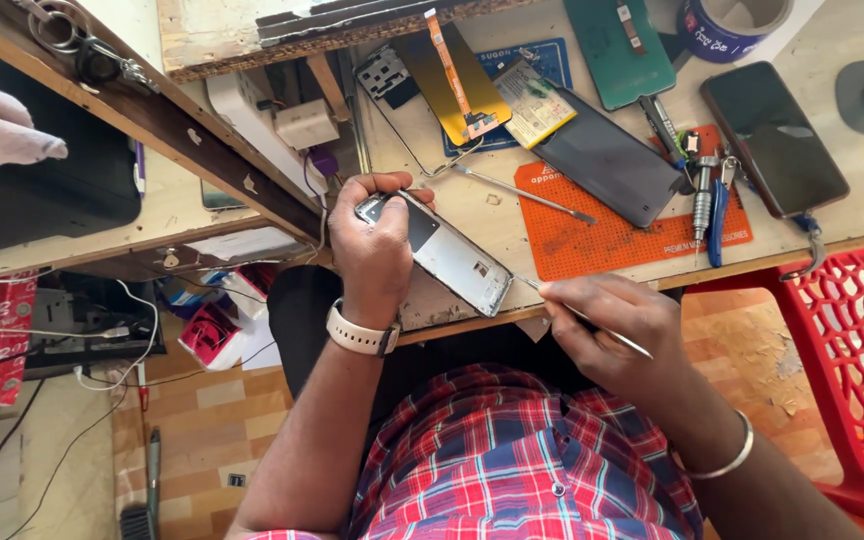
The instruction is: The person sits at a cluttered workbench and uses a metal spudger to pry and separate the screen assembly from the frame of a white smartphone. They work along the edges of the device, carefully lifting the display to detach it from the chassis.
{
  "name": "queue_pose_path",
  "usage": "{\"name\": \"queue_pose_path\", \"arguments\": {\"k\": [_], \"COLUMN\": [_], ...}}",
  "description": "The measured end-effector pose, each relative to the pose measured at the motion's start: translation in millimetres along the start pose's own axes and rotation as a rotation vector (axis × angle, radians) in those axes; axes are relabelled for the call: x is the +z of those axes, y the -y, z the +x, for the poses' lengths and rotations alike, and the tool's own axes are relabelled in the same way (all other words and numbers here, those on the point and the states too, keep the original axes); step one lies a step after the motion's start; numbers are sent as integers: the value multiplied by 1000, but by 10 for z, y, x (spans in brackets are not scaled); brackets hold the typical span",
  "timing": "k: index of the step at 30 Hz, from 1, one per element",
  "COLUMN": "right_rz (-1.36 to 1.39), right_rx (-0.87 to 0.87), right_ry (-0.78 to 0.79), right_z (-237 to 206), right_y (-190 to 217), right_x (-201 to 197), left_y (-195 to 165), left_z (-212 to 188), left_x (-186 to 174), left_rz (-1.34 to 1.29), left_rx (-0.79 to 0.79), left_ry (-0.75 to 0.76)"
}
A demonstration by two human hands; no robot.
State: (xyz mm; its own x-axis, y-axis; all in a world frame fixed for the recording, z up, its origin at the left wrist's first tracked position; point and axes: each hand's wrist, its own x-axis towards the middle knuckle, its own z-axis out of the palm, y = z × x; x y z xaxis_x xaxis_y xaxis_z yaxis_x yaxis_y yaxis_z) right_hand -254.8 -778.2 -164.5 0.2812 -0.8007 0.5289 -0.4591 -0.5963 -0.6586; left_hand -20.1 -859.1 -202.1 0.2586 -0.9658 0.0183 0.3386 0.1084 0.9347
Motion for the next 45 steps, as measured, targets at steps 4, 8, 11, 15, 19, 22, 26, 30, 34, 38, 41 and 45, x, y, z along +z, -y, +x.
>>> {"name": "queue_pose_path", "arguments": {"k": [4, 8, 11, 15, 19, 22, 26, 30, 34, 38, 41, 45], "right_rz": [-64, 43, 90, 20, 24, 39, 37, 18, 66, 21, 18, 6], "right_rx": [10, 108, 130, 79, 80, 98, 113, 82, 65, 39, 59, 47], "right_ry": [-39, -94, -79, -6, -18, -3, 4, -21, -25, -5, 6, -9], "right_z": [15, 6, -31, -111, -129, -111, -67, -13, 49, 37, -19, -1], "right_y": [-75, -109, -135, -158, -172, -159, -131, -116, -117, -82, -37, -47], "right_x": [125, 173, 76, 2, 24, 20, 28, 123, 188, 122, 39, 97], "left_y": [23, -13, -36, -18, -10, -21, -17, 5, 7, -6, -10, -14], "left_z": [-25, -35, -35, -32, -36, -36, -27, -22, -16, -19, -23, -33], "left_x": [-16, -9, -5, 3, -2, -6, -9, -18, -11, -3, -8, -15], "left_rz": [0, 25, 66, -19, -15, -8, -1, 15, -30, -11, 13, 23], "left_rx": [9, 37, 17, 8, 5, -1, 18, 24, 14, 19, 33, 4], "left_ry": [34, 31, 20, 28, 24, 19, 33, 30, 31, 27, 27, 21]}}
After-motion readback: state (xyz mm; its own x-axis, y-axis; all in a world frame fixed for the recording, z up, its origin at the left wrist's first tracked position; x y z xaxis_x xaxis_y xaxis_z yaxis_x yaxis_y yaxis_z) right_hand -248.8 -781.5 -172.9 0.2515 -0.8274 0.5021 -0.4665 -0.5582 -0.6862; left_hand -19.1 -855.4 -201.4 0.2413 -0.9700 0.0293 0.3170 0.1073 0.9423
